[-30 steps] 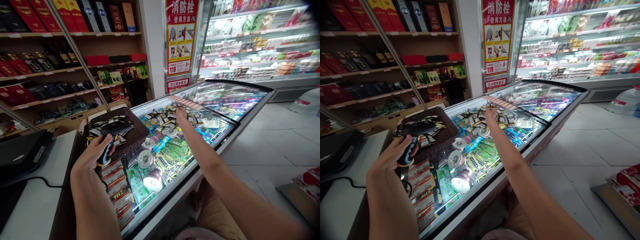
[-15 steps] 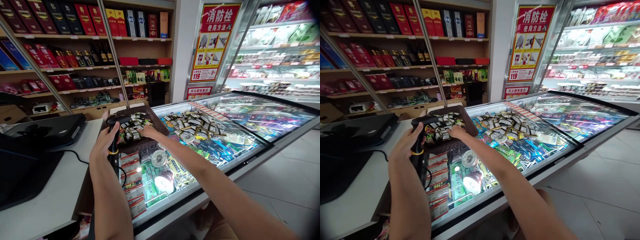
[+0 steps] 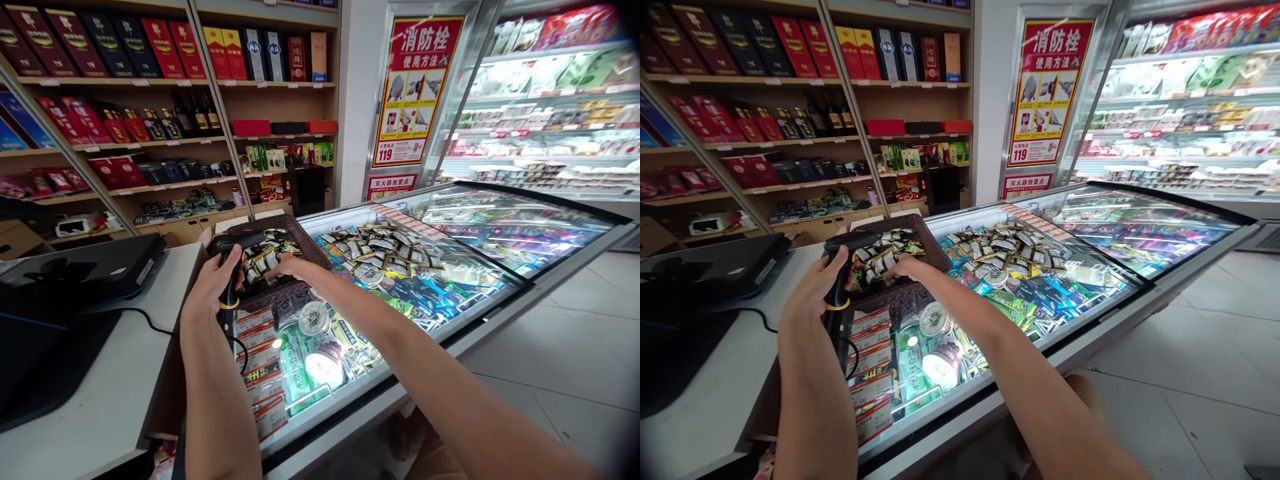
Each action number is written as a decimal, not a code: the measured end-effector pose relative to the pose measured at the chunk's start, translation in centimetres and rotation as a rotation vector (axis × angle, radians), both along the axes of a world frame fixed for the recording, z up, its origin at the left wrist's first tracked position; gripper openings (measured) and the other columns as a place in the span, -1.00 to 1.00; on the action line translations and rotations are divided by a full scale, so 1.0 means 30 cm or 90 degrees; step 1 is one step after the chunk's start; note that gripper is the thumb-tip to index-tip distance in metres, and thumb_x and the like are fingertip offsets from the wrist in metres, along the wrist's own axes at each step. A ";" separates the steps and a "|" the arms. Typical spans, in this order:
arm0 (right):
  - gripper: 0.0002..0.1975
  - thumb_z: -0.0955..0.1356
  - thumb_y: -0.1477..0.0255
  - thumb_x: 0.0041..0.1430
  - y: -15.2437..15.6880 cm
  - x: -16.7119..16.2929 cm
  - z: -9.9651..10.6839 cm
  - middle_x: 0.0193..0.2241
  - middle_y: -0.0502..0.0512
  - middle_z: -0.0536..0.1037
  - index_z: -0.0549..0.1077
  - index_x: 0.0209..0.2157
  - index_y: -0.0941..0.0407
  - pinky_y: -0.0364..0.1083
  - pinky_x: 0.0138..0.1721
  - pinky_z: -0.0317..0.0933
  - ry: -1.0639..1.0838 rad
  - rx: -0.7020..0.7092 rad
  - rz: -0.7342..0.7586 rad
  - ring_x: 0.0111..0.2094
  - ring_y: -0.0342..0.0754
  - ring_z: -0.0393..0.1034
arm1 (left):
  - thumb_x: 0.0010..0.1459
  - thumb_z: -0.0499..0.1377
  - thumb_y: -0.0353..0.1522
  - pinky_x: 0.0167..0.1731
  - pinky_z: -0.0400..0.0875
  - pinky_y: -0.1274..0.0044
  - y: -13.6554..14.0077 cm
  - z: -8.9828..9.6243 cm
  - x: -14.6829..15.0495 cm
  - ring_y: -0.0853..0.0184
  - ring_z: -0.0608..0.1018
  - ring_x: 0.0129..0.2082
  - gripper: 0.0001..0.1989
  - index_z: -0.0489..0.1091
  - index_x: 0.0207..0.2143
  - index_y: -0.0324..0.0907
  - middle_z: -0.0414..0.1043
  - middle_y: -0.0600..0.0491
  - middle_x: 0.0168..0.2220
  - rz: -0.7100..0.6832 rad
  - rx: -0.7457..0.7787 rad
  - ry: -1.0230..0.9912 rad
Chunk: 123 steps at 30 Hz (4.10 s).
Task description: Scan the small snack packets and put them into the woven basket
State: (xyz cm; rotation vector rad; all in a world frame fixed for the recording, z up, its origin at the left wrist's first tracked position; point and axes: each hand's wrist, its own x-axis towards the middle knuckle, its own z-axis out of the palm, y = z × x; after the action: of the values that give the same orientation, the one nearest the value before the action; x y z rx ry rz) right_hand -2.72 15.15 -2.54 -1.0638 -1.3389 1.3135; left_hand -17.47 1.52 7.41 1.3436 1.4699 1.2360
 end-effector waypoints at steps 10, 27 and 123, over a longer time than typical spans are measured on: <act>-0.57 0.58 0.19 -0.09 -0.210 0.422 0.020 -0.29 0.06 0.68 0.54 -0.21 0.10 -0.03 -0.22 0.49 0.360 -0.014 -0.173 -0.24 0.02 0.60 | -0.05 0.31 0.14 -0.65 0.21 0.60 0.040 -0.024 0.141 0.42 0.36 -0.64 -0.45 0.32 -0.39 -0.14 0.31 0.14 -0.60 -0.125 -0.020 -0.014; -0.74 0.55 0.36 0.04 -0.185 0.565 -0.102 -0.36 0.01 0.65 0.42 -0.35 0.08 -0.05 -0.12 0.51 0.622 -0.029 -0.447 -0.14 -0.03 0.58 | -0.04 0.26 0.20 -0.67 0.15 0.60 0.073 -0.098 0.309 0.41 0.37 -0.67 -0.38 0.44 -0.36 -0.19 0.33 0.10 -0.61 -0.270 -0.074 0.045; -0.69 0.50 0.26 -0.07 -0.167 0.485 -0.033 -0.46 -0.12 0.51 0.37 -0.36 0.06 -0.23 -0.53 0.24 0.348 -0.030 -0.239 -0.48 -0.17 0.39 | -0.05 0.29 0.18 -0.69 0.14 0.62 0.059 -0.065 0.118 0.44 0.35 -0.68 -0.40 0.35 -0.37 -0.17 0.31 0.14 -0.62 -0.177 -0.066 -0.056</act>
State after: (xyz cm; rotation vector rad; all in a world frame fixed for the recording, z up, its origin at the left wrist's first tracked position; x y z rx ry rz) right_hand 11.83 10.15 -3.53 -0.8492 -0.6670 1.2323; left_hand -13.93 3.28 5.47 1.3547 1.2216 1.0136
